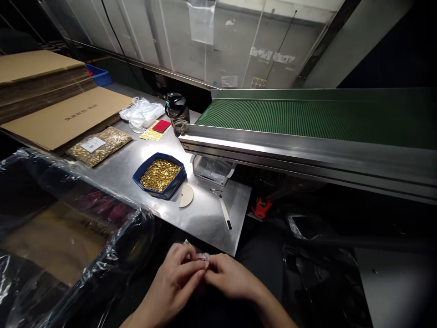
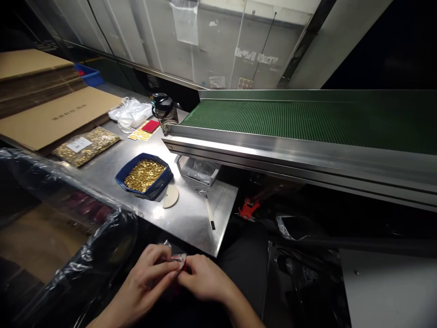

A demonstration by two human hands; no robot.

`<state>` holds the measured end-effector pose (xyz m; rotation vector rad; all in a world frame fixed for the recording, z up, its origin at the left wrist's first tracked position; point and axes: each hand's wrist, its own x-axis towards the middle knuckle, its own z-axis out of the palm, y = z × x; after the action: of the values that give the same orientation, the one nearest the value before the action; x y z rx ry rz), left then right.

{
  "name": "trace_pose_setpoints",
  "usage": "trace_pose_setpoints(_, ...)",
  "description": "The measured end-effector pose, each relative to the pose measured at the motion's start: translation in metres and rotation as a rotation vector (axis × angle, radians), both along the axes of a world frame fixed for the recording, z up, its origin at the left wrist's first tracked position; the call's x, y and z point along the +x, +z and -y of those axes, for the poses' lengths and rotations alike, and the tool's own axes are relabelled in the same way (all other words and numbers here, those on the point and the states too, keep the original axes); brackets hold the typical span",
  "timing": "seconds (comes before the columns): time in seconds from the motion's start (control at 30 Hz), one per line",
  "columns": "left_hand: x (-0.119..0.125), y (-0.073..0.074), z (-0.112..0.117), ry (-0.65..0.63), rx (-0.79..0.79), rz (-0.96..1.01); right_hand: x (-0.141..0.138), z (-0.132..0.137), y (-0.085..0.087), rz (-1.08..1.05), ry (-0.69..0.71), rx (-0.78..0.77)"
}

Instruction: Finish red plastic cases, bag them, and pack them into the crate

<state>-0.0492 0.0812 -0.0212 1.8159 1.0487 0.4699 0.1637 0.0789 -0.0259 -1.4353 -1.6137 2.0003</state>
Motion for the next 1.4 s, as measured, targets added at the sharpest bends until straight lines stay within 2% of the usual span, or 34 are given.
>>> trace_pose_setpoints(0.07, -0.010, -0.003, -0.006, -0.088, -0.105, 0.043, 0.009, -0.009, -0.007, -0.163, 0.018, -0.128)
trace_pose_setpoints(0.13, -0.016, -0.013, -0.008, -0.148, -0.341, 0.181, 0.014, -0.014, -0.018, -0.262, 0.013, -0.228)
trace_pose_setpoints(0.17, -0.017, -0.021, -0.008, -0.137, -0.456, 0.260, 0.016, -0.015, -0.024, -0.289, -0.002, -0.261)
trace_pose_setpoints(0.23, -0.015, -0.037, -0.004, -0.002, -0.596, 0.358, 0.016, -0.012, -0.036, -0.319, -0.045, -0.295)
trace_pose_setpoints(0.3, -0.011, -0.054, 0.001, 0.233, -0.635, 0.378, 0.015, -0.003, -0.044, -0.320, -0.075, -0.296)
trace_pose_setpoints(0.37, -0.008, -0.067, 0.008, 0.411, -0.651, 0.370, 0.013, 0.010, -0.045, -0.282, -0.100, -0.257)
trace_pose_setpoints(0.43, -0.006, -0.075, 0.015, 0.476, -0.691, 0.380, 0.011, 0.023, -0.042, -0.193, -0.163, -0.176)
trace_pose_setpoints(0.53, -0.004, -0.081, 0.026, 0.474, -0.703, 0.393, 0.007, 0.034, -0.032, -0.011, -0.320, -0.025)
trace_pose_setpoints(0.6, -0.004, -0.081, 0.030, 0.520, -0.738, 0.431, 0.004, 0.035, -0.025, 0.077, -0.394, 0.073)
trace_pose_setpoints(0.67, -0.004, -0.078, 0.028, 0.545, -0.842, 0.533, 0.003, 0.035, -0.019, 0.130, -0.444, 0.168)
trace_pose_setpoints(0.73, -0.007, -0.070, 0.022, 0.469, -0.940, 0.674, 0.004, 0.036, -0.012, 0.152, -0.465, 0.256)
trace_pose_setpoints(0.8, -0.011, -0.058, 0.011, 0.315, -0.923, 0.806, 0.008, 0.039, -0.004, 0.157, -0.401, 0.413)
trace_pose_setpoints(0.87, -0.015, -0.046, 0.002, 0.177, -0.821, 0.856, 0.014, 0.043, 0.006, 0.167, -0.256, 0.612)
trace_pose_setpoints(0.97, -0.016, -0.037, -0.004, 0.144, -0.700, 0.747, 0.021, 0.047, 0.019, 0.211, -0.023, 0.824)
trace_pose_setpoints(1.07, -0.013, -0.040, 0.001, 0.247, -0.703, 0.592, 0.022, 0.047, 0.025, 0.274, 0.161, 0.917)
trace_pose_setpoints(1.17, -0.007, -0.042, 0.007, 0.344, -0.643, 0.495, 0.023, 0.049, 0.024, 0.334, 0.238, 0.953)
trace_pose_setpoints(1.3, 0.005, -0.039, 0.009, 0.245, -0.453, 0.251, 0.028, 0.053, 0.022, 0.364, 0.232, 0.910)
trace_pose_setpoints(1.4, 0.015, -0.045, 0.008, 0.222, -0.408, 0.099, 0.033, 0.056, 0.025, 0.373, 0.255, 0.909)
